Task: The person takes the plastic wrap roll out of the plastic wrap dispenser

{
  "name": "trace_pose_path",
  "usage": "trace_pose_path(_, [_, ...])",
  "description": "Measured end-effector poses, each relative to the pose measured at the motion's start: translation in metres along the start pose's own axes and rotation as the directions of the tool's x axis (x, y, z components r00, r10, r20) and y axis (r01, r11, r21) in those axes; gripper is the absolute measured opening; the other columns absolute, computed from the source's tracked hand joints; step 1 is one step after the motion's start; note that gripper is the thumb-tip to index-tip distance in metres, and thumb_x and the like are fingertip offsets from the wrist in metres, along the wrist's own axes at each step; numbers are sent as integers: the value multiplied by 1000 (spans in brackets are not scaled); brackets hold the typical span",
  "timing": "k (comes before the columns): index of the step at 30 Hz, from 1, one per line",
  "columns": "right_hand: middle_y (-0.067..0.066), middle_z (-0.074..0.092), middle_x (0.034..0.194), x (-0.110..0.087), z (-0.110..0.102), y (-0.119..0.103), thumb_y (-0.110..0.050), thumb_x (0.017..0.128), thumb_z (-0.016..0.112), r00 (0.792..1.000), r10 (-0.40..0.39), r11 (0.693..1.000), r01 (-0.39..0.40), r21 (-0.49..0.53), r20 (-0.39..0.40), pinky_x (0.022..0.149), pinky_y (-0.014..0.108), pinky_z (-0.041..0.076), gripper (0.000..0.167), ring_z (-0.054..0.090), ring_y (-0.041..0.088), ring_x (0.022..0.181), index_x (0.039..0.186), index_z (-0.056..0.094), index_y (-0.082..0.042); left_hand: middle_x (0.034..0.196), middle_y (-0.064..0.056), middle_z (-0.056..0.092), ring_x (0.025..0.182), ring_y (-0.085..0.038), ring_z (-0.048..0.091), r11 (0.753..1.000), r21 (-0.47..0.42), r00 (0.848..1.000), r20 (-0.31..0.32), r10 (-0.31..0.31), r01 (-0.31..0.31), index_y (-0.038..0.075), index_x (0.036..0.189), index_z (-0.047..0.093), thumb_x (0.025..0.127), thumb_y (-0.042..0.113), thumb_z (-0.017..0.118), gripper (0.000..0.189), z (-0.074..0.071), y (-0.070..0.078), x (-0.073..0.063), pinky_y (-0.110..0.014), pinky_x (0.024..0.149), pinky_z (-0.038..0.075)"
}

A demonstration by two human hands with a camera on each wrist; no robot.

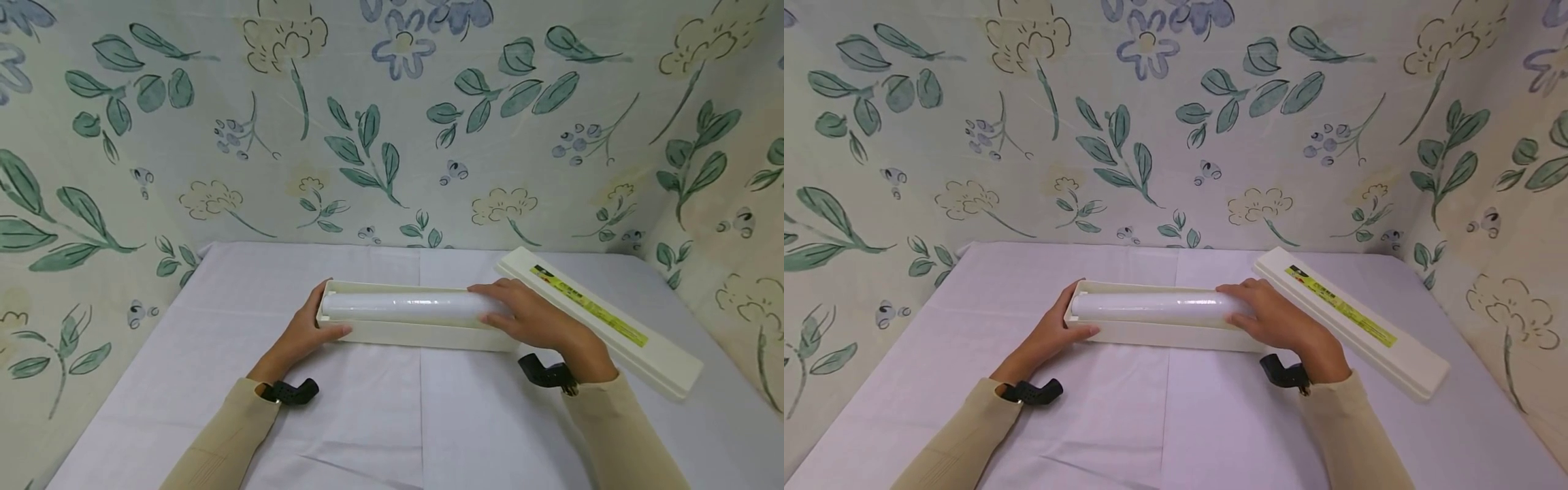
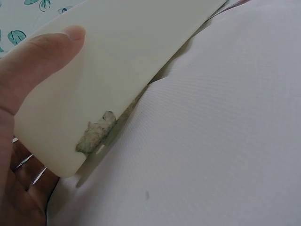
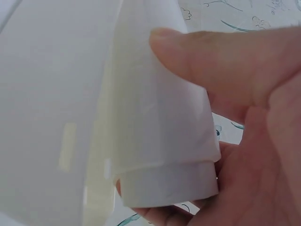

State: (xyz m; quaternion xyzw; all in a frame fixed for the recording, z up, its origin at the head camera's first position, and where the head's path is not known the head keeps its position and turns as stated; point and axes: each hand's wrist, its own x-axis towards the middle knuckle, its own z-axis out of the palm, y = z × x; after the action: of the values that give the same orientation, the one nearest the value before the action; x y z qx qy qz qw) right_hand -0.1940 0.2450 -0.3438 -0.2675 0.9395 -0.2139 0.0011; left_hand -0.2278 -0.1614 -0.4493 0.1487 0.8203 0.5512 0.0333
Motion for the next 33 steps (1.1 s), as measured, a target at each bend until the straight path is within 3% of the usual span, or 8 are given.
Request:
trace_pose_path(10, [11, 60, 127, -3, -2, -6, -16, 90, 68, 999, -38, 999, 38, -2, -7, 84, 45, 50, 51, 56, 24, 100, 138, 52, -9, 145, -4, 40, 120, -29, 49, 1000, 3, 1000, -2, -14, 14, 28, 154, 13, 78, 33, 82, 103, 2, 3, -1, -51, 98, 44])
trace_pose_path(17, [12, 61, 125, -4, -3, -10, -17, 88, 70, 1000, -4, 1000, 4, -3, -15, 80, 43, 50, 51, 57, 23, 96, 136, 55, -8, 144, -12, 40, 119, -32, 50, 1000, 15, 1000, 9, -23, 22, 15, 155, 13, 81, 23, 79, 99, -1, 40, -13, -50, 96, 45])
trace_pose_path(27, [9, 64, 120, -2, -5, -15, -26, 85, 75, 997, 45, 999, -44, 28, -63, 69, 31, 50, 48, 58, 20, 87, 128, 61, -12, 144, -12, 40, 120, -32, 49, 1000, 23, 1000, 3, -15, 15, 14, 155, 14, 81, 23, 79, 99, -1, 41, -13, -51, 97, 44])
trace_pose_path(33, [8, 65, 117, -1, -4, -17, -30, 81, 79, 994, 88, 996, -86, 24, -62, 69, 31, 51, 52, 58, 20, 85, 127, 62, -11, 145, -12, 40, 120, -32, 49, 1000, 21, 1000, 17, -17, 16, 13, 155, 13, 81, 23, 79, 99, -2, 42, -12, -51, 97, 44])
